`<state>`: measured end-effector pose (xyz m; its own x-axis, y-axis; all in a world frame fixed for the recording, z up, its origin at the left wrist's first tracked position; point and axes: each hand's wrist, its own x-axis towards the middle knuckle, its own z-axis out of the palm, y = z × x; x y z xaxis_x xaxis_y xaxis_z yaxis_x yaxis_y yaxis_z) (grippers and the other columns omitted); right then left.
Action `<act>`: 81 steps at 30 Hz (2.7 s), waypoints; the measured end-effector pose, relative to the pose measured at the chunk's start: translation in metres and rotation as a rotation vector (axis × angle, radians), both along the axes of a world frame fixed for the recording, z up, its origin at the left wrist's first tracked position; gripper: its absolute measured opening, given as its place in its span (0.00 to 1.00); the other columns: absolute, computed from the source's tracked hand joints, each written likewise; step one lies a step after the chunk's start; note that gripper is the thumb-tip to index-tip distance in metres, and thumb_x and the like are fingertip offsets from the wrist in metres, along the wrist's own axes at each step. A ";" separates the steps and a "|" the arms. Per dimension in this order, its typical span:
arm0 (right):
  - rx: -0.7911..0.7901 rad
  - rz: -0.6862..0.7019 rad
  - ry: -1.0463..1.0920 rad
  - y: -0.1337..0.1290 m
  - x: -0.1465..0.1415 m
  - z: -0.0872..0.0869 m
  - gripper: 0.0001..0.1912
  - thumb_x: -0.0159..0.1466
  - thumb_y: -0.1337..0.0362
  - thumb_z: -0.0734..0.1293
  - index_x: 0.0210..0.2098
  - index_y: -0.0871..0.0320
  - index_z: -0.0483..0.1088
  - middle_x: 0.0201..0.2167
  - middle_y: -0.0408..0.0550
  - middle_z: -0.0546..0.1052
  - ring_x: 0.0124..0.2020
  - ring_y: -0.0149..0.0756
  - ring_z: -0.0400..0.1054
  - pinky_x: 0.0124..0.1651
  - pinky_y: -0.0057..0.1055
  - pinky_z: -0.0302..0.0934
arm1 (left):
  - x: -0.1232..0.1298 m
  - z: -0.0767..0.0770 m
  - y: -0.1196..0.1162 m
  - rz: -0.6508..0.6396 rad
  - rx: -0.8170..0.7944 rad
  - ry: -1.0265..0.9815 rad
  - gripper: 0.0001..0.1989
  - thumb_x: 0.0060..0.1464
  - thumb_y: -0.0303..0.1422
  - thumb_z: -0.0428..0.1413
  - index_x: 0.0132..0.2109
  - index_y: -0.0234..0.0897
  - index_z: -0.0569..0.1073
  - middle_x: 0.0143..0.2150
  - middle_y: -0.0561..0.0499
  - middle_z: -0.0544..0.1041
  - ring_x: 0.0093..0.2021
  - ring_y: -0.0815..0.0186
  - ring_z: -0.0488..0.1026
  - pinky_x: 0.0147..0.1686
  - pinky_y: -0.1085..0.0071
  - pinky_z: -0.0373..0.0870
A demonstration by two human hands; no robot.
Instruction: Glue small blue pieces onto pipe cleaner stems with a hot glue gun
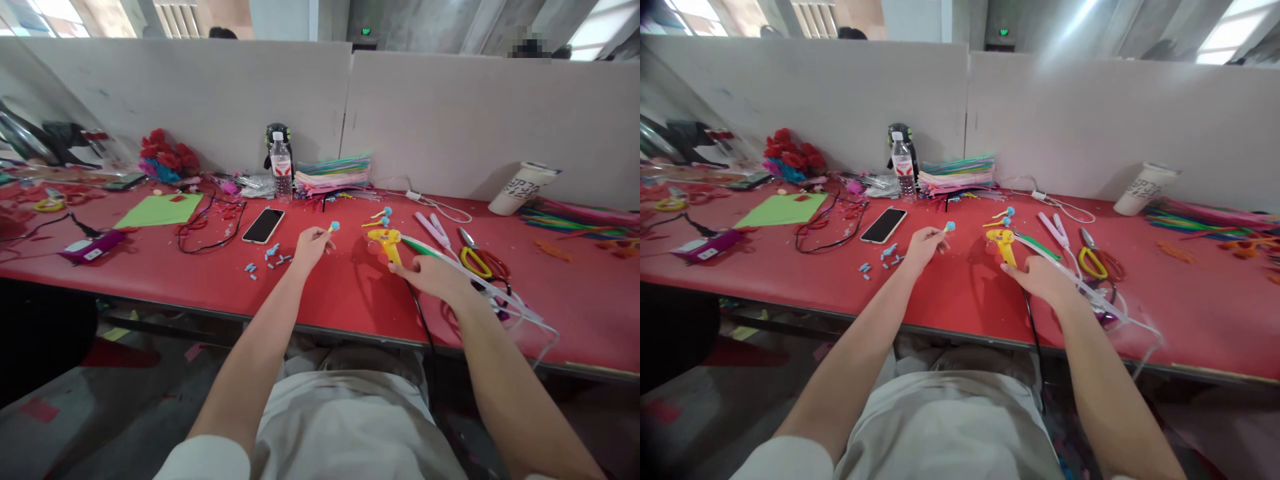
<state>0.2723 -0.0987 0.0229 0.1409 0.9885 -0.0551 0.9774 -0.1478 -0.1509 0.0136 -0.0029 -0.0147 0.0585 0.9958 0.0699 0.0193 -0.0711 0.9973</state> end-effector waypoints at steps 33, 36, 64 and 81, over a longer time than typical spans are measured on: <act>0.153 0.183 1.034 0.053 -0.043 -0.058 0.17 0.57 0.49 0.67 0.31 0.58 0.72 0.27 0.47 0.76 0.28 0.34 0.70 0.32 0.29 0.65 | -0.010 -0.010 0.002 0.059 0.122 0.401 0.09 0.49 0.36 0.57 0.32 0.35 0.79 0.23 0.50 0.75 0.25 0.68 0.70 0.30 0.72 0.63; 0.152 0.192 1.015 0.052 -0.045 -0.057 0.17 0.57 0.49 0.67 0.30 0.58 0.71 0.25 0.46 0.75 0.27 0.33 0.68 0.29 0.28 0.63 | -0.010 -0.009 0.001 0.053 0.116 0.387 0.09 0.48 0.35 0.57 0.31 0.35 0.79 0.23 0.50 0.75 0.25 0.68 0.70 0.31 0.72 0.63; 0.117 0.188 0.981 0.050 -0.046 -0.055 0.21 0.56 0.45 0.67 0.27 0.58 0.68 0.22 0.43 0.69 0.23 0.30 0.62 0.24 0.27 0.56 | -0.009 -0.010 0.000 0.064 0.150 0.379 0.09 0.48 0.35 0.58 0.32 0.35 0.79 0.25 0.49 0.76 0.29 0.67 0.70 0.32 0.72 0.63; 0.117 0.171 0.984 0.050 -0.046 -0.055 0.20 0.56 0.46 0.67 0.26 0.56 0.65 0.20 0.42 0.67 0.21 0.30 0.60 0.24 0.28 0.55 | -0.009 -0.009 -0.001 0.075 0.135 0.391 0.09 0.48 0.36 0.57 0.31 0.35 0.80 0.25 0.48 0.76 0.30 0.65 0.72 0.32 0.71 0.64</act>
